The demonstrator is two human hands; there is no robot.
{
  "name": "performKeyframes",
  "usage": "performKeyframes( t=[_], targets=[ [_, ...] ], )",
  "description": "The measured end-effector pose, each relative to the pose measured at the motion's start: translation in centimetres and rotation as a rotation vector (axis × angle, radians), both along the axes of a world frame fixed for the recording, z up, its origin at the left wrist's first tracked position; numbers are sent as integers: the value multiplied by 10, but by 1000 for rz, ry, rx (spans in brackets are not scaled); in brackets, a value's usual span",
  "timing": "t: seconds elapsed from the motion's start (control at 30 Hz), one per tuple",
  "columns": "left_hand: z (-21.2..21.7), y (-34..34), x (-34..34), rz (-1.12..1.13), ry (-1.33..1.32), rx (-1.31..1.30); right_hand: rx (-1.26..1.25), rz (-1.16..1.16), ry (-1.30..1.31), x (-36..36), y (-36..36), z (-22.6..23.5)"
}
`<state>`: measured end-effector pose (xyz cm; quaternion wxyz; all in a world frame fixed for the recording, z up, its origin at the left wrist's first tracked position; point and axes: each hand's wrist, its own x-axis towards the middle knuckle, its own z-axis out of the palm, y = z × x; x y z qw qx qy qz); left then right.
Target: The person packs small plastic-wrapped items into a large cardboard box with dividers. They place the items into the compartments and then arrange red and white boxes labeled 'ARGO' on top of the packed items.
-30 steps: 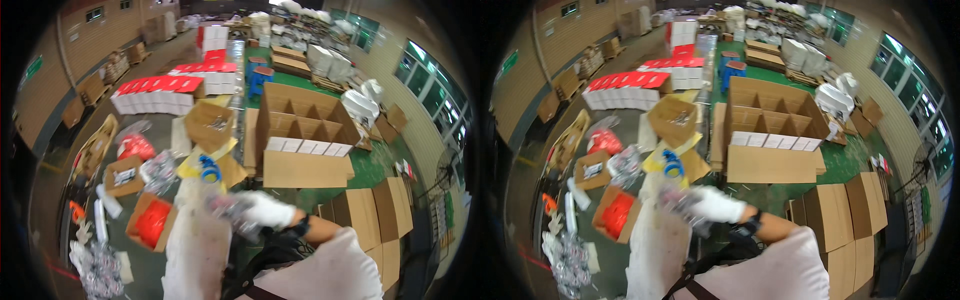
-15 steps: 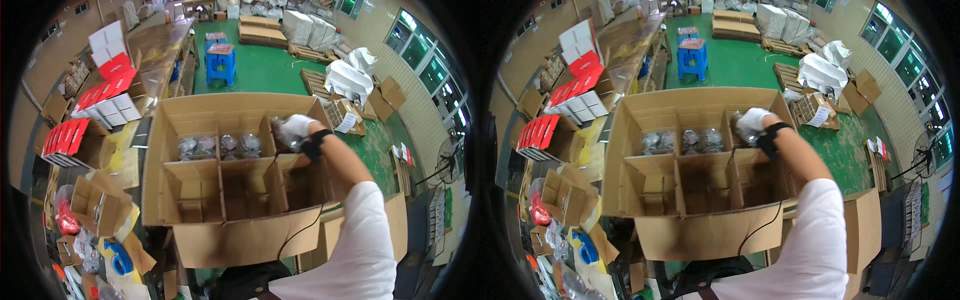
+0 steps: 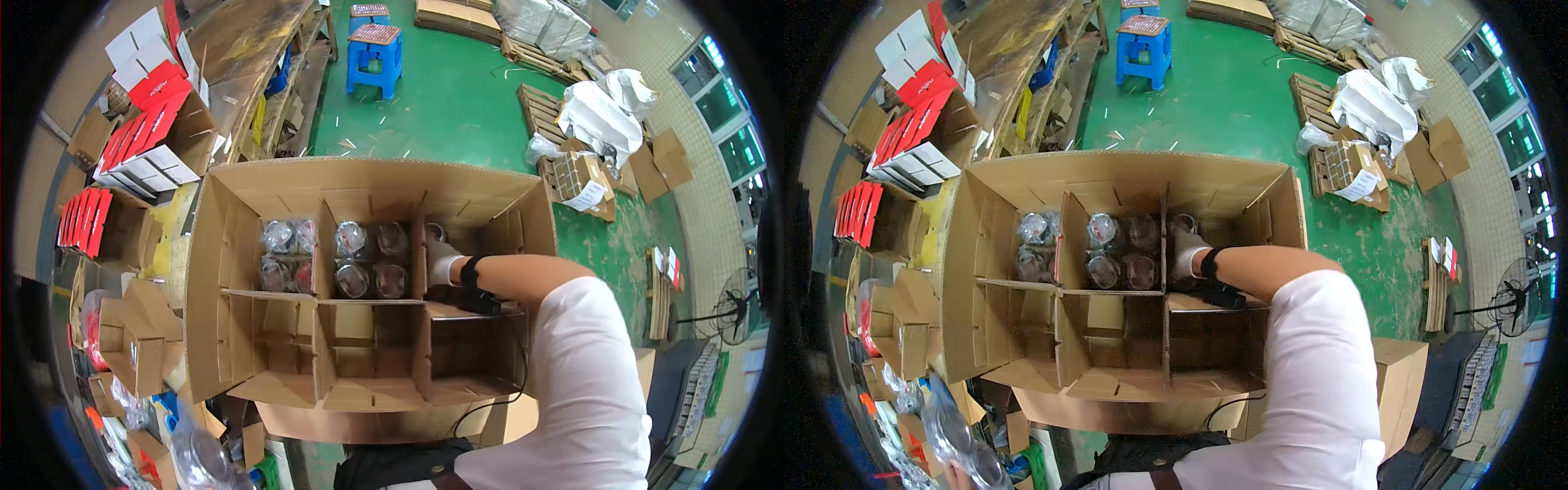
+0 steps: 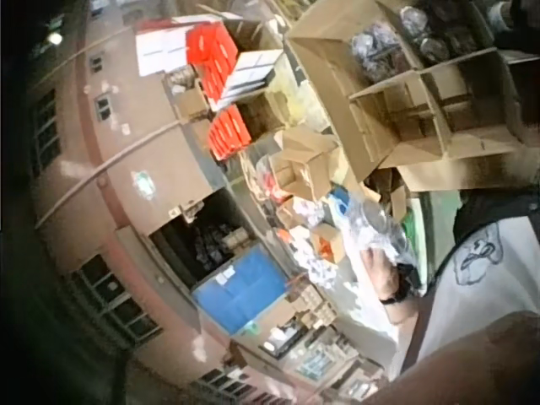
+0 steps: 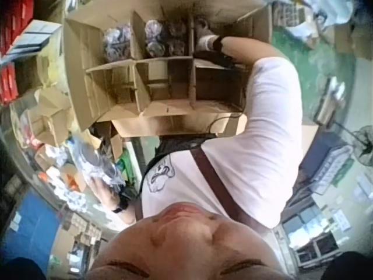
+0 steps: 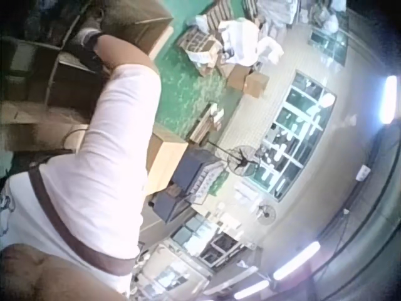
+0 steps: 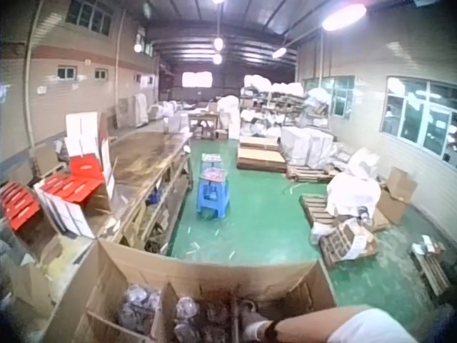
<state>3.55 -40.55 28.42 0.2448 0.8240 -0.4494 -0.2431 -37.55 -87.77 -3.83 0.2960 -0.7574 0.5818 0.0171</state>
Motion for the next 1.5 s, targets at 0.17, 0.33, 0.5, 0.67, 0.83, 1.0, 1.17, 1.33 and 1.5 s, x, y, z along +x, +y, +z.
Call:
performKeyframes(
  t=[0.17,0.33,0.5,0.67,0.83,1.0,1.17,1.33,1.5],
  targets=[
    [48,-180,-81,-121,632,-35,335,363,219,21,-29,226],
    [1,-359,-187,-854,682,196,32,-237,-995,-82,58,413],
    [-98,-471,-331,-642,454,806,-461,-588,-1347,-209,193,372],
    [-297,-492,-398,-1095,-226,640,-602,-1298,-1538,-235,294,291],
    [-332,-449,-363,-1806,-326,404,-429,-1482,-1475,-273,384,238],
    [-325,-443,-351,-1962,-703,536,-532,-1675,-1398,-252,365,231],
    [-134,-455,-353,-1668,-280,665,-264,-1126,-1560,-205,334,285],
    [84,-348,-183,-1268,615,-222,240,-794,-1673,-151,363,300],
    [93,-122,-5,-294,875,-486,939,-629,-1742,-1,336,271]
  ],
)
